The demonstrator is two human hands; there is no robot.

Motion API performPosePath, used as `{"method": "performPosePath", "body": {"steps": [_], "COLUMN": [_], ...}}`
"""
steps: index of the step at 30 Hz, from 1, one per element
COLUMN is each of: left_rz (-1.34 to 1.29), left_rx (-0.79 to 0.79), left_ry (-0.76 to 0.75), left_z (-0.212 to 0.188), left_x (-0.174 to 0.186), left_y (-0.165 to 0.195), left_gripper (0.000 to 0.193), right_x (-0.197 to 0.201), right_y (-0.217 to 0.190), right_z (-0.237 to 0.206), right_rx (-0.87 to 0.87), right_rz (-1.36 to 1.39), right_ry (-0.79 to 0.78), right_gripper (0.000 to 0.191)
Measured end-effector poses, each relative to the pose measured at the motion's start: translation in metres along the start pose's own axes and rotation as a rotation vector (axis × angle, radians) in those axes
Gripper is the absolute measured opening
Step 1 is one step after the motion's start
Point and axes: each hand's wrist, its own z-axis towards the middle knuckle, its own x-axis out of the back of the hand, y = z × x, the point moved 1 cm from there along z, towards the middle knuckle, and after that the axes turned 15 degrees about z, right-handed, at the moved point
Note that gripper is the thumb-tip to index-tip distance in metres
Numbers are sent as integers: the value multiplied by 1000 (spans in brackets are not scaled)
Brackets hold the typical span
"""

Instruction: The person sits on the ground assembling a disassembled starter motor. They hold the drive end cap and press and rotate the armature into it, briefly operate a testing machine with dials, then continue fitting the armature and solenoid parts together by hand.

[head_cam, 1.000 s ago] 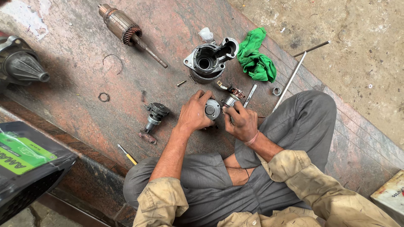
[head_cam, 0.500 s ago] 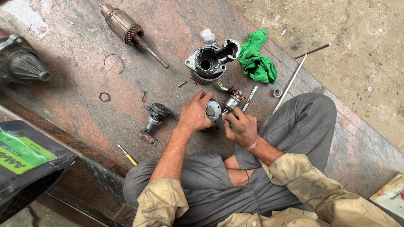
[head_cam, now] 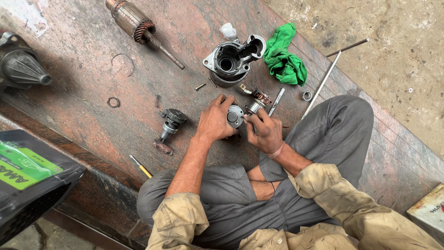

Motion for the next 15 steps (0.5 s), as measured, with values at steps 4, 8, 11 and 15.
{"method": "performPosePath", "body": {"steps": [4,8,11,15], "left_rz": [-6,-10,13,24], "left_rx": [-12,-3,-15,-1], "left_ry": [35,30,48,44], "left_z": [2,2,4,4], "left_x": [-3,-5,-4,-1], "left_y": [-1,-3,-3,0], "left_gripper": [68,75,77,86], "right_x": [-2,-4,-5,-5], "right_y": [-2,0,0,5], "right_z": [-2,-3,-5,-2], "right_rx": [35,-30,-8,-83], "right_rz": [-17,-23,0,-34], "right_ry": [-75,-21,-64,-49], "right_gripper": [19,18,19,11]}}
